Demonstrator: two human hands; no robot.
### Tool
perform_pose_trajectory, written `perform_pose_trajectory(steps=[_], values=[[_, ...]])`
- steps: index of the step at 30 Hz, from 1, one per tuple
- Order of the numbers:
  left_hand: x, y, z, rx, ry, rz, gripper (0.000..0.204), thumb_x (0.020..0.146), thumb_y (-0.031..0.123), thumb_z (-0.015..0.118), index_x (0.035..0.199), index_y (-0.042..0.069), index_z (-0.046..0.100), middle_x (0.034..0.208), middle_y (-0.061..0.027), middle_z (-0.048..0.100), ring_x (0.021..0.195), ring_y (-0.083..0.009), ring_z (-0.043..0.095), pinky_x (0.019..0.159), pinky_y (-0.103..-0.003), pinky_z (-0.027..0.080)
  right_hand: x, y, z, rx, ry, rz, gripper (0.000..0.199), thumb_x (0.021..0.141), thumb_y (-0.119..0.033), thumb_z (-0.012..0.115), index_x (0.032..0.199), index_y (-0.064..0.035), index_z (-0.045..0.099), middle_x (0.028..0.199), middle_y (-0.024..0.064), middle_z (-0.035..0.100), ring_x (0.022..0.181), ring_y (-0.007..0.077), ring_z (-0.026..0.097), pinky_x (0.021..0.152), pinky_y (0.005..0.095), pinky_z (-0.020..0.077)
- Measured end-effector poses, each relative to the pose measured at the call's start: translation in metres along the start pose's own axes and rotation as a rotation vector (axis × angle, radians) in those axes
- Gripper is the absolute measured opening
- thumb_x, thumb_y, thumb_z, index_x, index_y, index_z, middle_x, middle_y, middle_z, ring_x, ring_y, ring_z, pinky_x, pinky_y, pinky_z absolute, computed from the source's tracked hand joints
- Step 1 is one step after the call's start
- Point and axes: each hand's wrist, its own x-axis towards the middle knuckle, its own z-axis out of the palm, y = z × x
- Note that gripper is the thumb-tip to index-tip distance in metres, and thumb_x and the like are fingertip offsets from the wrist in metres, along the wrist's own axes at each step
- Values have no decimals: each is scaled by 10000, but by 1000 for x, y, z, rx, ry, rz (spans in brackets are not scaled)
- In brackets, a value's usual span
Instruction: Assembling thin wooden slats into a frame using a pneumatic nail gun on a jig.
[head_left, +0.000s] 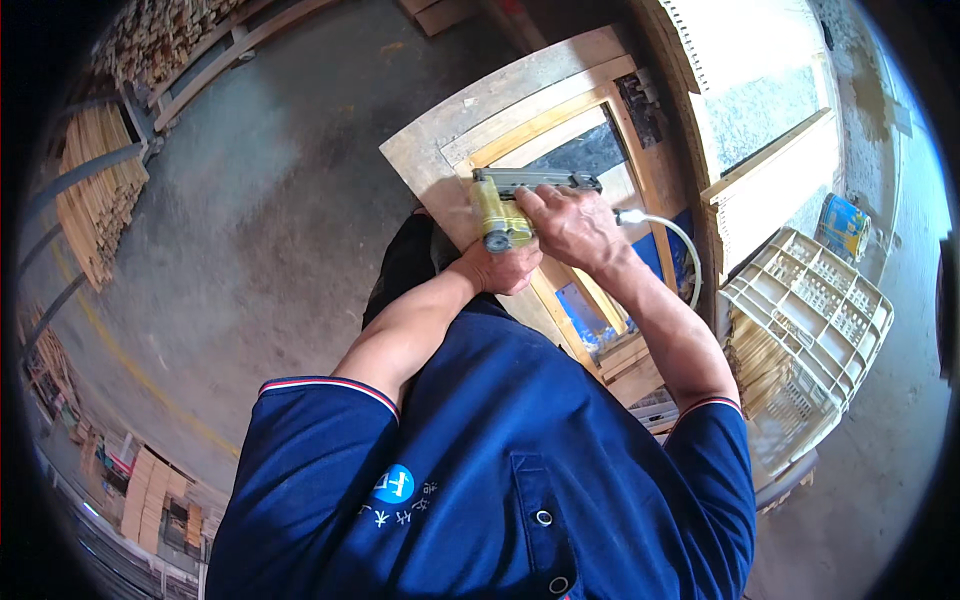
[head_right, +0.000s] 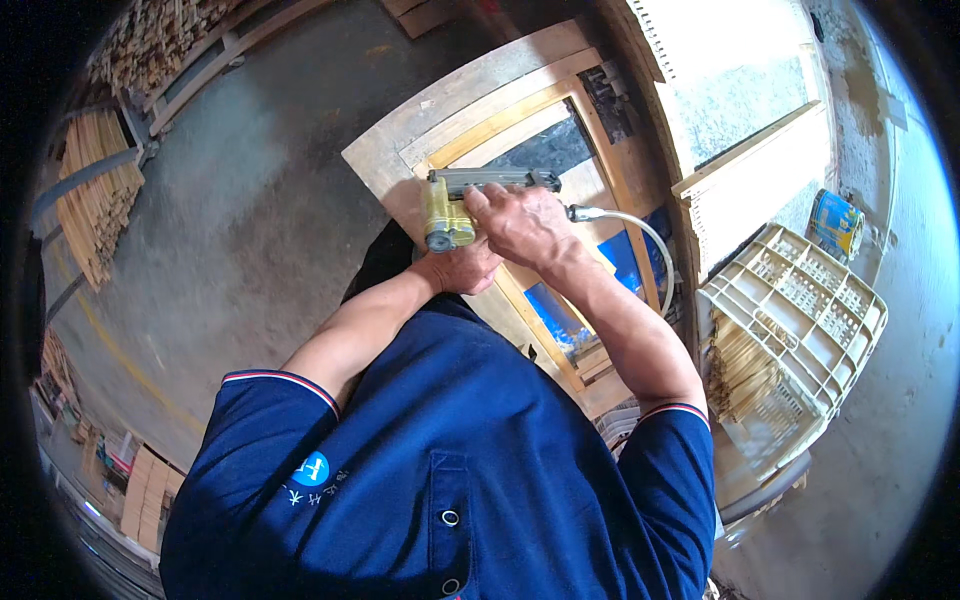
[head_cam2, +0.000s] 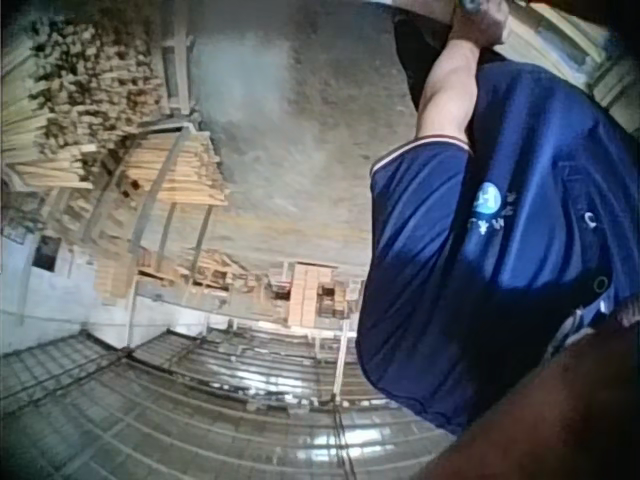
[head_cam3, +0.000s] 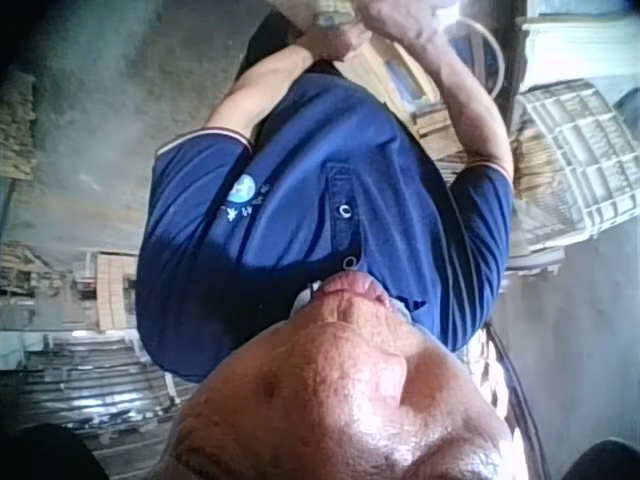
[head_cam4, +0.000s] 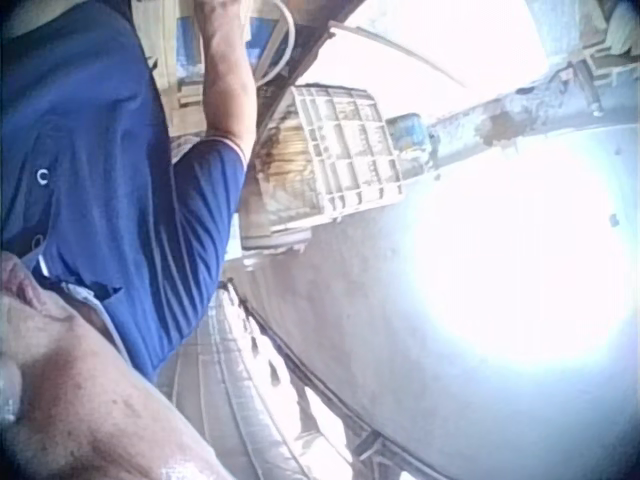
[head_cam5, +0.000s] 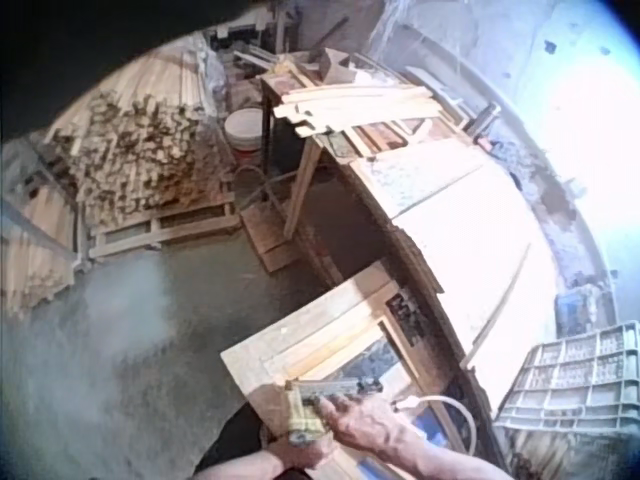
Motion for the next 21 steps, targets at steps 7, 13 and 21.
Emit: perform_pose_trajectory(steps=[7, 13, 21], values=[[0, -1, 5, 30, -69, 22, 224, 747, 231, 669, 895, 63, 684, 915, -144, 699, 933, -321, 654, 968, -460, 457, 10, -5, 15, 9, -34, 85, 276, 819, -130, 645, 1090, -95, 609, 844, 109, 658, 741, 342, 710, 615, 445, 574], [2, -1, 0, 19, 3, 22, 167, 731, 223, 680, 804, 75, 656, 834, -119, 668, 872, -288, 637, 904, -414, 479, 11, -3, 17, 8, -66, 117, 253, 816, -117, 635, 1066, -102, 603, 829, 111, 656, 727, 345, 704, 620, 451, 569], [1, -1, 3, 22, -7, 17, 165, 721, 233, 697, 774, 87, 643, 840, -90, 654, 875, -264, 618, 845, -375, 496, 17, -4, 18, 20, -113, 177, 227, 807, -124, 641, 1026, -86, 596, 835, 120, 661, 747, 358, 701, 644, 456, 568]])
